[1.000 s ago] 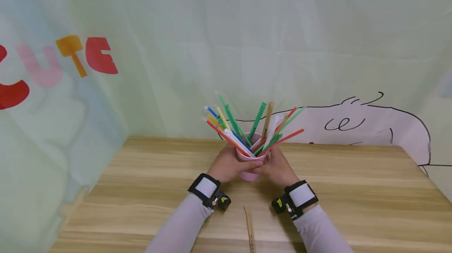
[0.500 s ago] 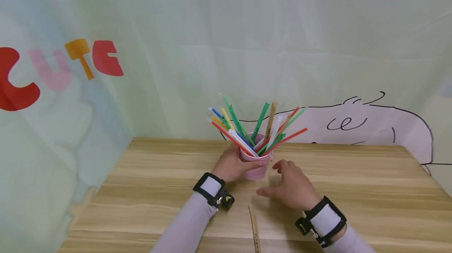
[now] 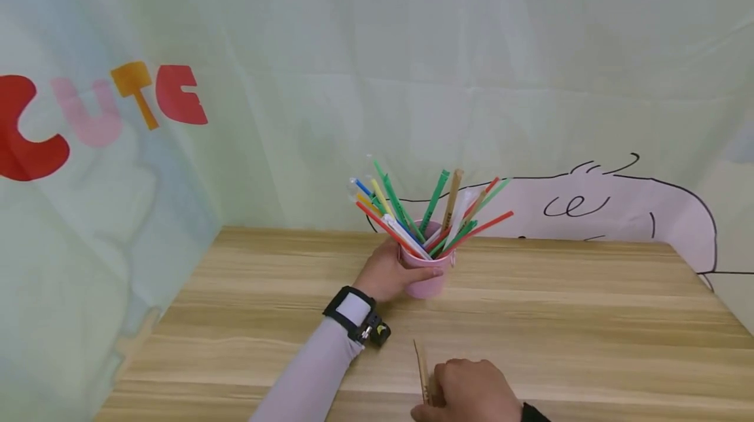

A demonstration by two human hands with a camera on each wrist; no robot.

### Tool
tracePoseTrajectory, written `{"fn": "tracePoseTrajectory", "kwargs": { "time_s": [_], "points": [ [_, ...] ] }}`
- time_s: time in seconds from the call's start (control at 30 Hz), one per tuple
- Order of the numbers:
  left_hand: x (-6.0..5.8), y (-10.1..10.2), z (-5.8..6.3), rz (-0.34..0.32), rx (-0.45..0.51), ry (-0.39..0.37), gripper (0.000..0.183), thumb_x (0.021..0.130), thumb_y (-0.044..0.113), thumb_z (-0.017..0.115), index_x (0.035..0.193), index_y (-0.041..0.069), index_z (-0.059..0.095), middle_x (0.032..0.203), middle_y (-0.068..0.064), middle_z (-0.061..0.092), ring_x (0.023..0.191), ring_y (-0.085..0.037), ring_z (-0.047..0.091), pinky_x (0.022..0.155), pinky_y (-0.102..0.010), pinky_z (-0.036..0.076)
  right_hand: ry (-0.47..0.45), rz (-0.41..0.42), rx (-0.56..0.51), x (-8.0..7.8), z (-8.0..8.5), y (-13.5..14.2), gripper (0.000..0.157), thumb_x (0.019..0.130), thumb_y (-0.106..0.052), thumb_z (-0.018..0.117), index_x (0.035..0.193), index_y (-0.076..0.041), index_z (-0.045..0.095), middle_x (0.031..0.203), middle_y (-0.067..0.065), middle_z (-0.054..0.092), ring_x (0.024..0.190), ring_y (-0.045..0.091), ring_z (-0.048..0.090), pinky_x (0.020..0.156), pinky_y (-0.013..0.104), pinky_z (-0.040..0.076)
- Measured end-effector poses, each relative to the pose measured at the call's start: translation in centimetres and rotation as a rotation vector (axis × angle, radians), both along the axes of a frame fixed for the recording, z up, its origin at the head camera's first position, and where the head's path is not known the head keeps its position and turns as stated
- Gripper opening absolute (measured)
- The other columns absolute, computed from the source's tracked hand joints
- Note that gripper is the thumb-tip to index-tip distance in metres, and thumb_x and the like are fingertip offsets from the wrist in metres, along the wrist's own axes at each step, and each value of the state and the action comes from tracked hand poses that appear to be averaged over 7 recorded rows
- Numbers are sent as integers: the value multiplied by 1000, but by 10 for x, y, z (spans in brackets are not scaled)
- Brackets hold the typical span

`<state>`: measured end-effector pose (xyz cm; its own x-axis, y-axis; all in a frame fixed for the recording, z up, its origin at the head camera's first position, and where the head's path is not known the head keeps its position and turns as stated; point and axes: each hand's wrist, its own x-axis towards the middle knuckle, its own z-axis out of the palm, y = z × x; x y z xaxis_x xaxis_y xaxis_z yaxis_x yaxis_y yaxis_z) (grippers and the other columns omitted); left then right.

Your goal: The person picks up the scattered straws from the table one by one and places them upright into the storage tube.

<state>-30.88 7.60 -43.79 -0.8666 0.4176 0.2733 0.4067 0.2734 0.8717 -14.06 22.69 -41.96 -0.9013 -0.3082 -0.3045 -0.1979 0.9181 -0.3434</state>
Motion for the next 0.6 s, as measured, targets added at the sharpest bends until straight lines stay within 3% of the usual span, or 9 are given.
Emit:
{"fn": "tracePoseTrajectory", "kwargs": {
  "time_s": [0.13,0.33,0.47,0.6],
  "points": [
    [0,0,-2,3,-4,10,81,72,51,81,143,35,44,133,11,54,115,-3,47,102,-42,42,-14,54,-26,4,-4,-1,32,82,-43,69,58,-25,58,51,-13,49,48,5,43,44,27,35],
    [-1,-2,-5,8,-7,6,82,72,51,81,143,33,44,132,9,55,115,-4,48,101,-42,43,-56,40,-125,5,2,1,26,78,-34,69,57,-24,59,51,-13,50,48,6,43,43,26,36],
    [-2,-2,-4,7,-6,14,82,72,52,80,143,32,44,132,9,55,115,-3,47,102,-43,43,0,44,-291,1,28,14,18,79,-24,67,63,-27,60,56,-15,51,54,4,45,48,23,37],
    [-3,-1,-4,1,-5,13,81,73,52,80,143,31,44,133,10,54,116,-2,47,103,-43,42,131,22,-522,-2,73,33,16,85,-8,63,75,-21,61,64,-10,59,59,8,55,52,24,47]
  ]
}}
